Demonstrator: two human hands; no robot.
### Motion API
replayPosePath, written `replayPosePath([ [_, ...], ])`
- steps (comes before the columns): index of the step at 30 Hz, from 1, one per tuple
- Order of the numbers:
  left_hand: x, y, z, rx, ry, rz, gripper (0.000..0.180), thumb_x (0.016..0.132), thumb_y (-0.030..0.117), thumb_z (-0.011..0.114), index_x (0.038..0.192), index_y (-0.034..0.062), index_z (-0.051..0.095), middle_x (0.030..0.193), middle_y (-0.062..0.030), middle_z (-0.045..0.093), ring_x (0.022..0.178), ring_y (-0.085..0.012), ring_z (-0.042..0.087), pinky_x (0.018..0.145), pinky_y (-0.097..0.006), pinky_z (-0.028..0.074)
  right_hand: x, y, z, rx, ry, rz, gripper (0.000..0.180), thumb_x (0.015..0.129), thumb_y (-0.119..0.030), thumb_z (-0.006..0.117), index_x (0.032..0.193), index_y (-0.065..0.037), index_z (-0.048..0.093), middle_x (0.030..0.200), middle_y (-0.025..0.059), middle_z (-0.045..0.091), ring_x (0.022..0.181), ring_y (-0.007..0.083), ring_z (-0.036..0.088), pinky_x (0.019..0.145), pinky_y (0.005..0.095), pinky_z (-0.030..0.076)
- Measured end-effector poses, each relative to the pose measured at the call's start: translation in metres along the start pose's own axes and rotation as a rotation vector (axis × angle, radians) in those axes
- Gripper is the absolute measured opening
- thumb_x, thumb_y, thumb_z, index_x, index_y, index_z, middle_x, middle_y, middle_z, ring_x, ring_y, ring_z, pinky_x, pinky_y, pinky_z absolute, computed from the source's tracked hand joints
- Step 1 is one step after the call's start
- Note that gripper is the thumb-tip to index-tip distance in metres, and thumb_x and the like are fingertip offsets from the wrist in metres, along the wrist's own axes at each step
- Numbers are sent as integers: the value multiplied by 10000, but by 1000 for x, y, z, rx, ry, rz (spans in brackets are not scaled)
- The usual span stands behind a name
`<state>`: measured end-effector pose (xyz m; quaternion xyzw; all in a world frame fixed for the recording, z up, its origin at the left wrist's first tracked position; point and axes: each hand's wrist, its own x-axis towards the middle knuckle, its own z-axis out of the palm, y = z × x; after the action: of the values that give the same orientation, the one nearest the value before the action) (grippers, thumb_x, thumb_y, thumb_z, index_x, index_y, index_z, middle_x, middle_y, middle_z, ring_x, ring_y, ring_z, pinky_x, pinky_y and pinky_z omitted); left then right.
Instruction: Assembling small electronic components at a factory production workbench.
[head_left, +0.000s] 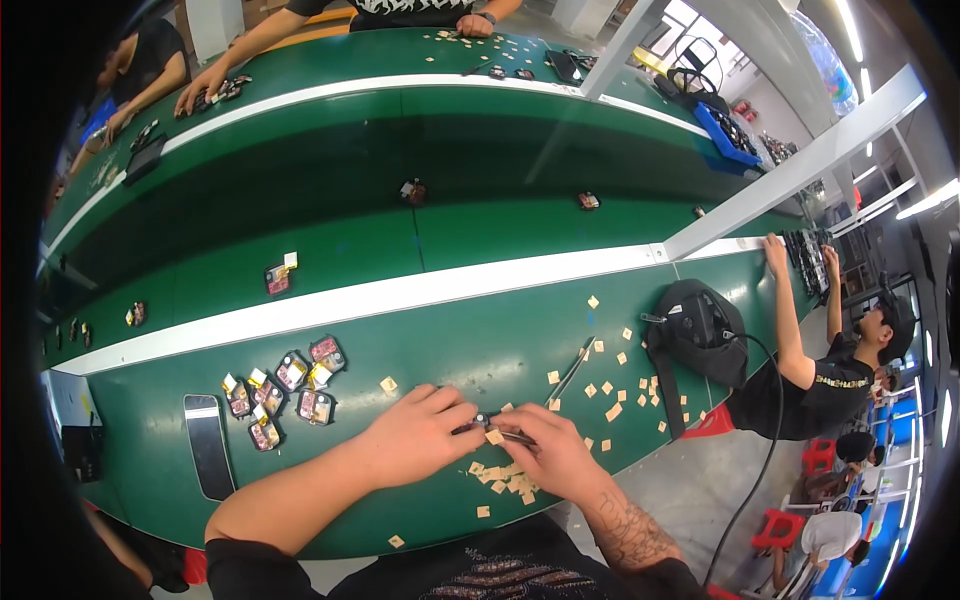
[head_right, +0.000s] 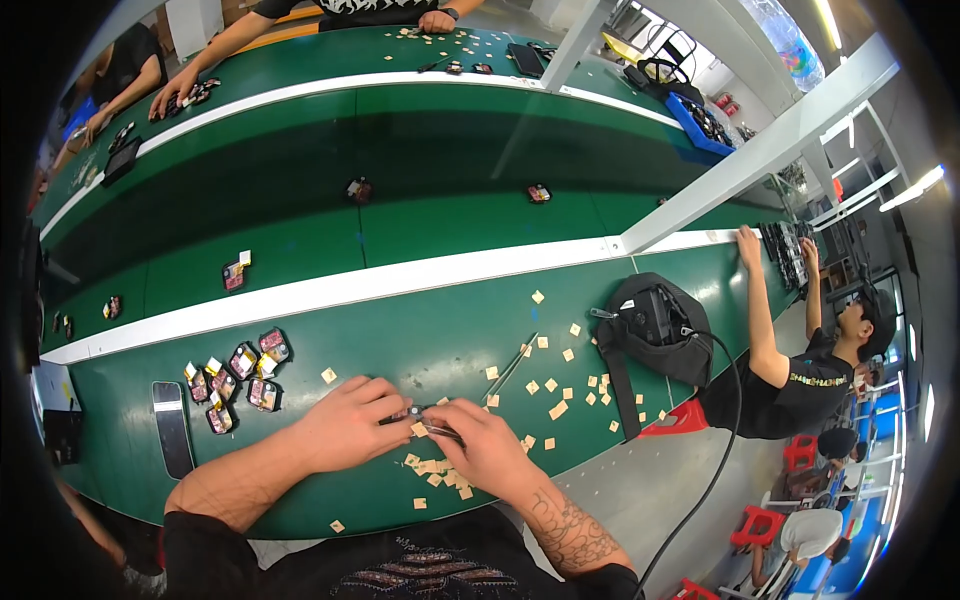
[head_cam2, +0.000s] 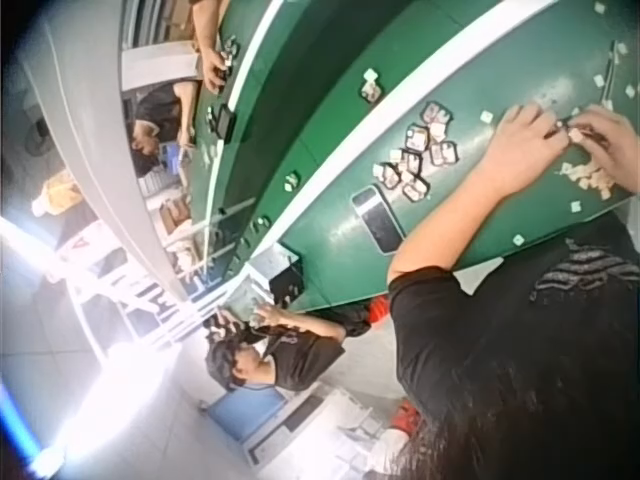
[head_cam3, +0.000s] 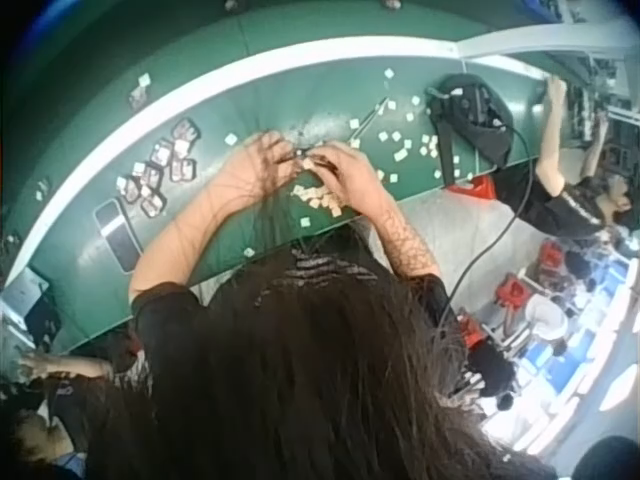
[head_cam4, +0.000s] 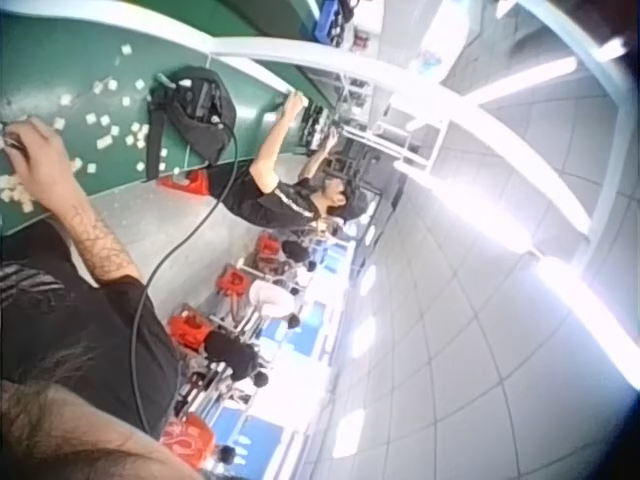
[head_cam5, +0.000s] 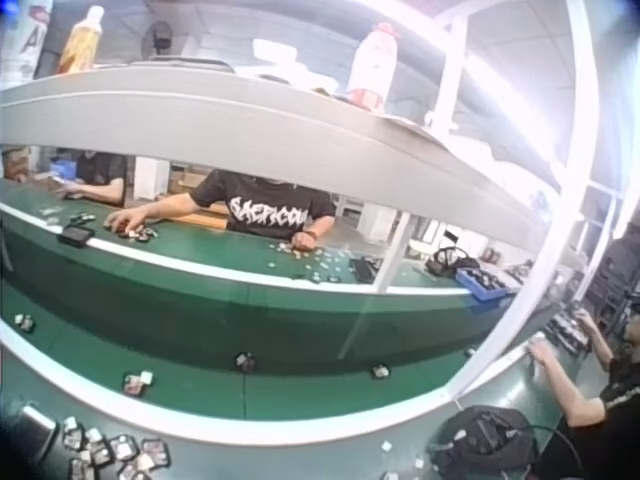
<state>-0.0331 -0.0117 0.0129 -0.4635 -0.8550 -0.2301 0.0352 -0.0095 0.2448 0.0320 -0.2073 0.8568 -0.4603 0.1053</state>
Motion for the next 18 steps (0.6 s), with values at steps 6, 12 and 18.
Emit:
replayPosePath([
  [6, 0, -2, 0, 21, 54, 6, 174, 870, 236, 811, 990, 146, 724, 1075, -4, 662, 1054, -218, 635, 874, -382, 527, 4, -10, 15, -94, 42, 23, 252, 961, 2, 736, 1208, -25, 692, 1064, 128, 711, 856, 311, 744, 733, 378, 612],
  [12, 0, -2, -3, -103, 60, -10, 204, 922, 233, 748, 1097, 141, 698, 1050, -16, 628, 1092, -230, 611, 925, -399, 517, 2, -8, 25, -51, 84, 16, 257, 960, 27, 735, 1212, 6, 693, 1027, 125, 693, 812, 248, 730, 723, 342, 598],
  [18, -2, -2, -2, -190, 21, -69, 352, 918, 265, 796, 1207, 143, 636, 1075, -48, 613, 1108, -268, 606, 949, -432, 506, 1, -11, 25, -12, 95, 102, 251, 980, -41, 754, 1214, 4, 673, 1028, 132, 697, 833, 283, 730, 720, 364, 581],
])
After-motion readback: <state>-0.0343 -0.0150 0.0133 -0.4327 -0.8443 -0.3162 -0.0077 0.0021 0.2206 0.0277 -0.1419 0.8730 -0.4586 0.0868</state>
